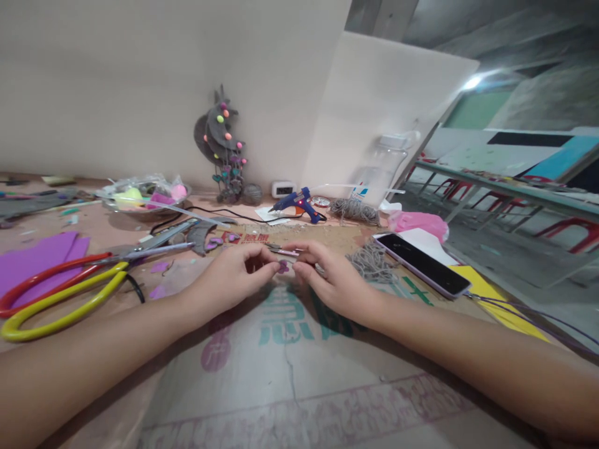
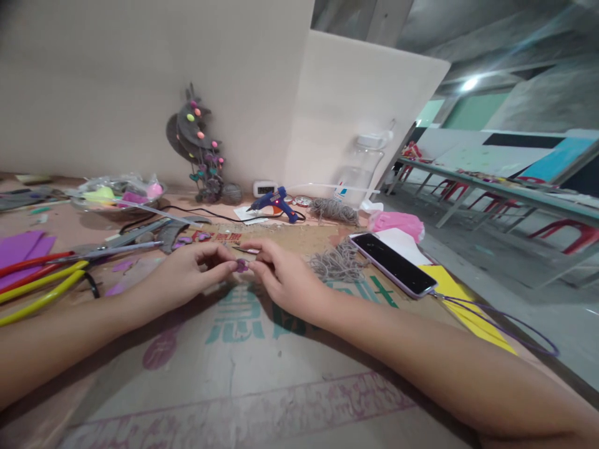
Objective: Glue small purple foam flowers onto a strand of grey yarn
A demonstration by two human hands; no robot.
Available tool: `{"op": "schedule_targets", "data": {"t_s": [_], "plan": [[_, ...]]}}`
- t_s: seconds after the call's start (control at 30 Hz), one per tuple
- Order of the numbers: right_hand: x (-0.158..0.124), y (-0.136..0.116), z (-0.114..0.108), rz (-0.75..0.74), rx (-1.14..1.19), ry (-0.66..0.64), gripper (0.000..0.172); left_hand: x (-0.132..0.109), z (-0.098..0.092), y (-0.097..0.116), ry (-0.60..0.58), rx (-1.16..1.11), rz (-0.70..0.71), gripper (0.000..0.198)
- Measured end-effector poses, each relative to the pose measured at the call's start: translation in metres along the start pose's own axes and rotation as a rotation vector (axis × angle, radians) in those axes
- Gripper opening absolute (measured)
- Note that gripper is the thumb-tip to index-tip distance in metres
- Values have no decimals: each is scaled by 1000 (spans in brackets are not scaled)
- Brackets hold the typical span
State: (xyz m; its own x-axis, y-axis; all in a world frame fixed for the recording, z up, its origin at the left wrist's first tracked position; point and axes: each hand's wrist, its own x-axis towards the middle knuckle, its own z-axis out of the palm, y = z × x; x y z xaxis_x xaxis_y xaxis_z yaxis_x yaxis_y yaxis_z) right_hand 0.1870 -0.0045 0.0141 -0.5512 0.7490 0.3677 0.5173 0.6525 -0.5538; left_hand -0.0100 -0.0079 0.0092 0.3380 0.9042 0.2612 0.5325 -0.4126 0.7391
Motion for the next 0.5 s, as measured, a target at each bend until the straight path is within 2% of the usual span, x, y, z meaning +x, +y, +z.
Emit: {"op": "schedule_targets", "data": {"t_s": [0.27, 0.4, 0.5], "plan": [[4, -3, 6, 259, 537, -107, 29, -1, -1, 3, -3, -24, 8, 21], [6, 2, 7, 254, 733, -131, 26, -2, 0, 3, -6, -71, 16, 21], [7, 4, 6, 245, 768, -150, 24, -2, 0, 4, 5, -99, 10, 21]]}}
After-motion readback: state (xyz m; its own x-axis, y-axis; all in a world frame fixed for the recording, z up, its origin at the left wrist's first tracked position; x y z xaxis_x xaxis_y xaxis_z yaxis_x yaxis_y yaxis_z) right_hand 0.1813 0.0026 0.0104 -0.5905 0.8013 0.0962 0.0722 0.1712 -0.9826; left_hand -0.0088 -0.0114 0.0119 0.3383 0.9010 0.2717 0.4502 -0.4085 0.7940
